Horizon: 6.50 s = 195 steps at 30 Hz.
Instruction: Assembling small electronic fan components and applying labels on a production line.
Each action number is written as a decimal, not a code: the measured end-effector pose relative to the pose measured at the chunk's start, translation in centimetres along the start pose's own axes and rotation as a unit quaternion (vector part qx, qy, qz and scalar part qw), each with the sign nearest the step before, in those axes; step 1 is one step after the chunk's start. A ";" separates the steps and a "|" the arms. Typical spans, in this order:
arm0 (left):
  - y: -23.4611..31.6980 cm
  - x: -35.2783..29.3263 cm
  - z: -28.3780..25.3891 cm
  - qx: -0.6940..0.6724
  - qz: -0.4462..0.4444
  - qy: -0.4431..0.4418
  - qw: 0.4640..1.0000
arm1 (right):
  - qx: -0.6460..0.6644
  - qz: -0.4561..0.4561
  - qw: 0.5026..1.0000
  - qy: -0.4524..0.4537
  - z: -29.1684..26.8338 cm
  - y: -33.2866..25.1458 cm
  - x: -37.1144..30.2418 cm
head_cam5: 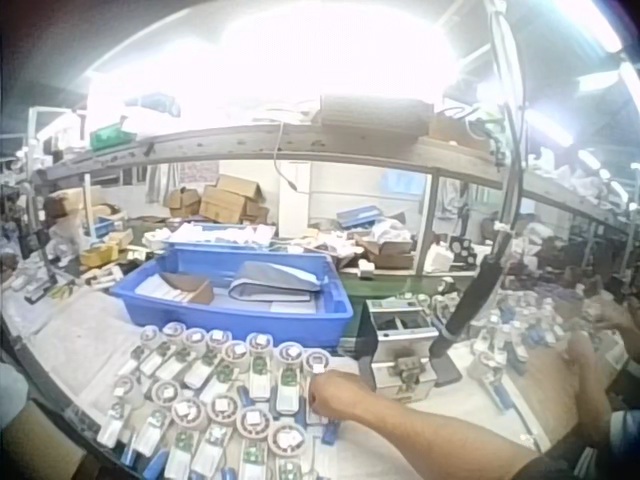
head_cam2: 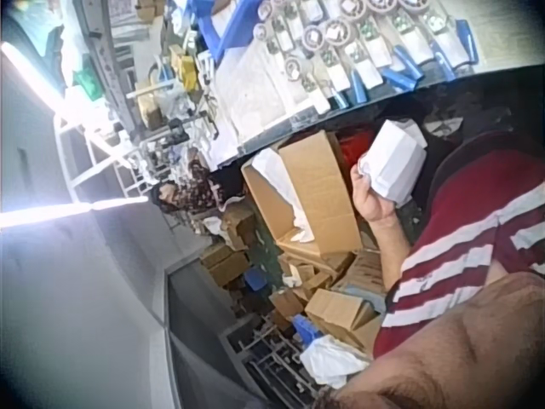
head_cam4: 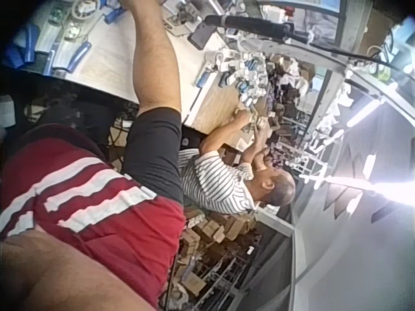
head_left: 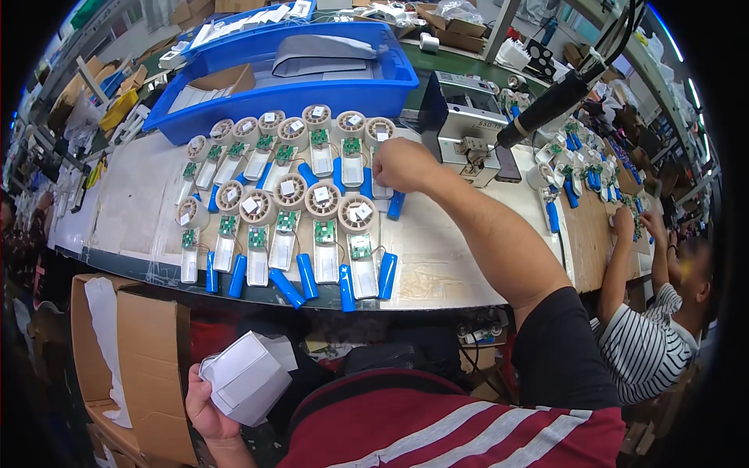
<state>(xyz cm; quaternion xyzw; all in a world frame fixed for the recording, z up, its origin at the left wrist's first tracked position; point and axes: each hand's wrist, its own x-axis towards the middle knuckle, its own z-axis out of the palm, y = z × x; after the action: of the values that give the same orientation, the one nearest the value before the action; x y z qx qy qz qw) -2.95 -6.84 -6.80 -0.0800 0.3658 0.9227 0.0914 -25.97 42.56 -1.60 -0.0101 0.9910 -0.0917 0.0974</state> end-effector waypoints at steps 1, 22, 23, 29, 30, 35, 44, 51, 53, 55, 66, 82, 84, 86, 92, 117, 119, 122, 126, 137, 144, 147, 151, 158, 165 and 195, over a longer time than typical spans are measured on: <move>-0.1 -0.1 -0.2 0.000 -0.001 0.013 1.000 | -0.014 0.009 1.000 0.021 0.6 -0.2 -0.1; 0.8 -3.5 4.1 0.014 -0.021 0.068 0.997 | 0.385 -0.242 0.874 0.175 6.0 -17.4 -18.5; 0.9 -3.9 4.4 0.014 -0.011 0.063 0.998 | 0.436 -0.208 0.866 0.127 6.1 -16.9 -18.8; 4.2 -5.4 8.7 0.069 0.099 0.001 0.993 | 0.463 -0.376 0.800 -0.061 11.8 -18.1 -19.9; 5.0 -4.9 9.3 0.080 0.119 -0.023 0.989 | 0.485 -0.367 0.784 -0.124 12.4 -18.4 -20.3; 9.1 -1.2 16.0 0.131 0.199 -0.007 0.971 | 0.619 -0.304 0.677 -0.257 11.7 -18.1 -20.2; 10.3 22.8 34.5 0.165 0.259 -0.033 0.951 | 0.918 -0.083 0.357 0.150 0.7 -8.0 -16.0; 5.6 37.0 38.5 0.220 0.199 0.015 0.955 | 0.891 -0.060 0.379 0.243 2.2 -1.0 -17.0; 3.5 39.9 37.0 0.237 0.172 0.032 0.956 | 0.875 0.014 0.422 0.236 4.2 0.0 -18.0; 2.3 42.5 34.7 0.256 0.150 0.056 0.953 | 0.871 0.049 0.429 0.234 5.5 1.1 -18.5; 8.3 35.6 25.5 0.252 0.206 0.095 0.941 | 0.728 0.113 0.644 0.207 9.7 -1.6 -20.2; -5.4 5.5 12.4 0.259 -0.144 -0.145 0.944 | 0.167 -0.183 0.921 0.301 13.3 -7.5 -19.1; -6.6 6.0 14.3 0.278 -0.169 -0.155 0.933 | 0.161 -0.181 0.921 0.306 13.2 -6.9 -19.0; -8.1 7.1 15.9 0.289 -0.152 -0.168 0.930 | 0.143 -0.184 0.931 0.282 12.7 -6.7 -18.8; -12.1 9.5 20.6 0.345 -0.166 -0.123 0.915 | 0.322 -0.165 0.903 0.230 9.6 -3.5 -20.1; -22.3 12.4 23.2 0.104 -0.078 -0.128 0.983 | 0.344 -0.156 0.840 0.389 11.3 -3.4 -20.2; -22.1 12.4 22.3 0.124 -0.055 -0.138 0.981 | 0.335 -0.146 0.854 0.370 11.3 -4.0 -20.2; -21.7 12.4 21.8 0.114 -0.060 -0.161 0.979 | 0.330 -0.145 0.848 0.389 11.8 -4.5 -20.0; -21.9 12.3 22.2 0.097 -0.053 -0.154 0.982 | 0.324 -0.155 0.839 0.410 12.2 -4.7 -19.8; -21.9 12.2 22.4 0.108 -0.042 -0.155 0.981 | 0.319 -0.166 0.828 0.431 11.7 -4.5 -19.9; -22.2 12.7 21.8 0.101 -0.032 -0.139 0.985 | 0.328 -0.171 0.829 0.420 12.3 -4.6 -19.6; -22.2 13.3 20.9 0.089 -0.060 -0.188 0.976 | 0.325 -0.166 0.842 0.398 12.4 -4.1 -19.9; -22.1 13.3 20.9 0.067 -0.067 -0.183 0.979 | 0.306 -0.155 0.853 0.394 11.8 -3.3 -19.1; -21.9 12.7 22.0 0.060 -0.075 -0.162 0.982 | 0.175 -0.173 0.892 0.379 10.7 -3.0 -17.9; -21.8 12.9 22.0 0.065 -0.083 -0.135 0.985 | 0.224 -0.205 0.859 0.413 10.9 -3.0 -18.0; -18.1 12.1 21.9 0.060 -0.053 -0.233 0.969 | 0.649 -0.074 0.750 0.103 8.2 -5.2 -22.7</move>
<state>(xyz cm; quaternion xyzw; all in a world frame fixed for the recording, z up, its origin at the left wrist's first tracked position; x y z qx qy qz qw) -12.31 22.54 -5.56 0.1232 0.3846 0.8861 0.2273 -2.13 36.80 -4.18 -0.0084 0.6932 -0.7201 -0.0291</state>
